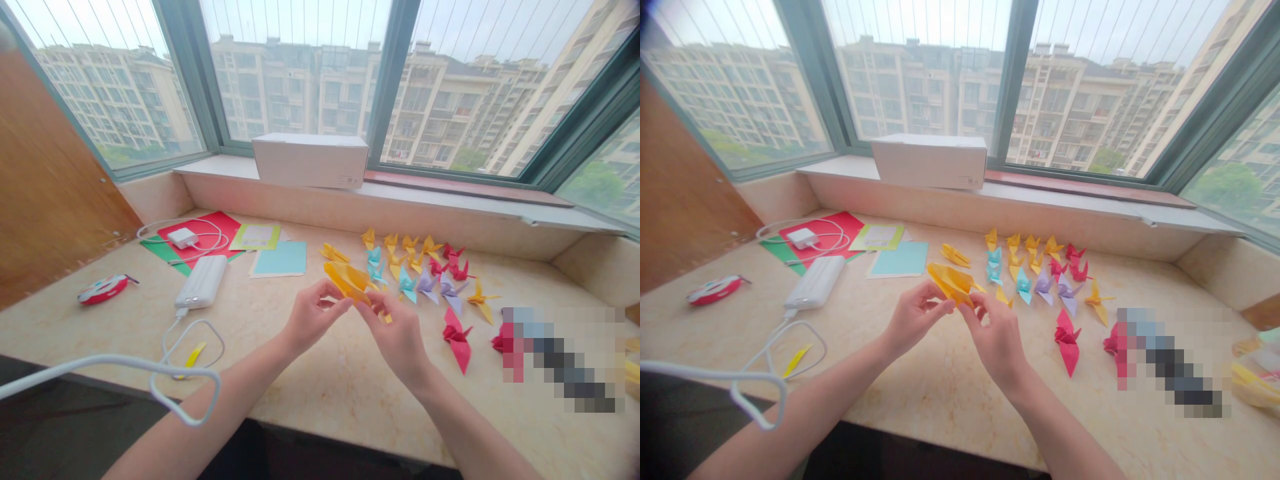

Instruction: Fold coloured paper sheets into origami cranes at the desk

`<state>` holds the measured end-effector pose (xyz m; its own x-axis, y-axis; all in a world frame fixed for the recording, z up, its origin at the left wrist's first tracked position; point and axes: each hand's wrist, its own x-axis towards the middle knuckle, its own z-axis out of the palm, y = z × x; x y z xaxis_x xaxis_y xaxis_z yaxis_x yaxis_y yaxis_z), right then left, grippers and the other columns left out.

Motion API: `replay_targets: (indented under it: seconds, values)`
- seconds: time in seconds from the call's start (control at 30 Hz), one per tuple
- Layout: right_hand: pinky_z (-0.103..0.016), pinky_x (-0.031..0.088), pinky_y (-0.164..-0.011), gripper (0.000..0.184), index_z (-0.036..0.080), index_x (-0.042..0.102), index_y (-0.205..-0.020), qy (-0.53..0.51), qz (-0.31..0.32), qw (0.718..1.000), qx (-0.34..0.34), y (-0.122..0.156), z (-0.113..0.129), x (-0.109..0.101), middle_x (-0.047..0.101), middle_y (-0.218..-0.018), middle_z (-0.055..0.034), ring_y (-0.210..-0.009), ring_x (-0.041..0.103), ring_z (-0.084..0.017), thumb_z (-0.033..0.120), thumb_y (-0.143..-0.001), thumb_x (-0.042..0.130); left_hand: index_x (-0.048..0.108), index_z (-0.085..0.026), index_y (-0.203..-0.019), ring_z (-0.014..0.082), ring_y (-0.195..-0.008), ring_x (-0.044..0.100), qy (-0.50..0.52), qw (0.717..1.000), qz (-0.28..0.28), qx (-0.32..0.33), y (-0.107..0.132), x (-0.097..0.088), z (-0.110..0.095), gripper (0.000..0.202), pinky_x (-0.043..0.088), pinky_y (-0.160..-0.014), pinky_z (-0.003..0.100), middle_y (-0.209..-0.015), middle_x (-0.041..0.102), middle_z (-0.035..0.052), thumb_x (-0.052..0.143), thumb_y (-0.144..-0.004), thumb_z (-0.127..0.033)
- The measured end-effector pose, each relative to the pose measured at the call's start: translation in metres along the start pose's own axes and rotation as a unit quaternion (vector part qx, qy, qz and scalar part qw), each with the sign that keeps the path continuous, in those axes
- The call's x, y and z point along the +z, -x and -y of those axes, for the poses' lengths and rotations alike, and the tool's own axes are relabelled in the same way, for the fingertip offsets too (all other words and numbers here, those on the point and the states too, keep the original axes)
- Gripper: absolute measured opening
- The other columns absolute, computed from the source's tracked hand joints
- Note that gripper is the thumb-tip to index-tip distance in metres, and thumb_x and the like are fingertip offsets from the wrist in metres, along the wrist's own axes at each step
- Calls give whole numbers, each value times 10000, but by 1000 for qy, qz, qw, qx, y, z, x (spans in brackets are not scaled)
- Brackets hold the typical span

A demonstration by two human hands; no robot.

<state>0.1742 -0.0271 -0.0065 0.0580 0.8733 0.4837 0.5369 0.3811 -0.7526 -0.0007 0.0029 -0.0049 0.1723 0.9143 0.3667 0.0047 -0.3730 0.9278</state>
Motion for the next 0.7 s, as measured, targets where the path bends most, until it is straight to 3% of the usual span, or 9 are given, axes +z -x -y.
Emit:
replay_targets:
  seconds: [0.23,0.37,0.5,0.7]
  values:
    - [-360,533,-700,277,228,591,-1172,85,-26,993,-79,1,-10,2,736,-879,-32,-687,671,-188,345,-923,614,655,-145,-779,141,-699,681,-55,998,-13,21,1,4,1,168,614,-661,268,-771,692,28,699,-836,-297]
    - [-358,522,-704,148,227,658,-1046,95,-22,990,-105,3,-11,4,755,-893,-45,-704,686,-194,311,-948,585,650,-136,-790,139,-690,674,-84,996,-2,24,0,3,1,135,606,-642,251,-753,688,31,669,-838,-260]
    - [-369,523,-723,129,223,686,-955,77,-19,992,-97,5,-12,8,766,-901,-55,-748,701,-214,310,-945,591,696,-132,-903,153,-685,672,-107,994,25,1,-2,2,6,178,588,-559,231,-801,716,65,652,-856,-298]
    - [-382,547,-729,179,220,701,-978,46,-37,997,-42,4,-9,8,778,-900,-60,-760,722,-232,363,-927,607,665,-135,-865,108,-558,597,-28,997,44,-50,-3,4,7,262,543,-464,203,-688,630,11,629,-887,-394]
